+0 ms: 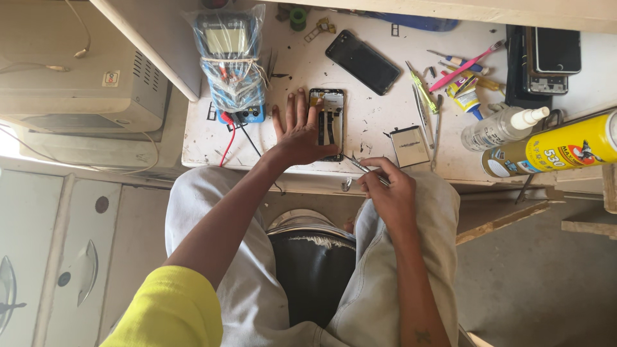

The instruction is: The person sits at a repair bench and uses a screwdriver to unscrew and pry open a disassembled smartphone, working on its internal components. They then pick up another smartphone, remove its back cover, and work along its edges with their fingers.

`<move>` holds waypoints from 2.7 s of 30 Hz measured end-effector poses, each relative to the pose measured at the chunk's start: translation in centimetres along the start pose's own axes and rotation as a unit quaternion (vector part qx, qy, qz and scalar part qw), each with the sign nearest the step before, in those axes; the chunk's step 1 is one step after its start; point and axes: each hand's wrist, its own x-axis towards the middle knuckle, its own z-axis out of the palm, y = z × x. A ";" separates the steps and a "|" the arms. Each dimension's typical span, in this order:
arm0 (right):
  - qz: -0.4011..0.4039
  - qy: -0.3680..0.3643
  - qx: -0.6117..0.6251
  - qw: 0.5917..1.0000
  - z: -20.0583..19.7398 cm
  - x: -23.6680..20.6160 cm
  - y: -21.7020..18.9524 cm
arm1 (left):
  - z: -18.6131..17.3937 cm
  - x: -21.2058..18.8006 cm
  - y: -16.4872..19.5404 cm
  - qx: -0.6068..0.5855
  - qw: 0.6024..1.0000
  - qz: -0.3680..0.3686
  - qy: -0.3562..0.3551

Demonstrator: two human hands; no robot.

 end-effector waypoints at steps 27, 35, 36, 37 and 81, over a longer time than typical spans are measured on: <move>-0.126 -0.021 -0.221 0.967 0.3 0.6 -3.7 | 0.6 0.7 -0.5 0.010 1.000 -0.001 -0.015; -0.137 -0.014 -0.187 0.973 0.5 0.7 -3.4 | 0.6 0.7 -0.6 0.013 1.000 0.004 -0.019; -0.129 -0.012 -0.188 0.973 0.5 0.7 -3.4 | 0.6 0.8 -0.7 0.013 1.000 0.005 -0.018; -0.120 -0.011 -0.189 0.974 0.6 0.7 -3.3 | 0.6 0.8 -0.7 0.014 1.000 0.005 -0.016; -0.217 -0.148 -0.360 0.895 -0.5 3.4 -6.5 | -0.5 0.3 -0.7 0.004 0.999 0.012 -0.045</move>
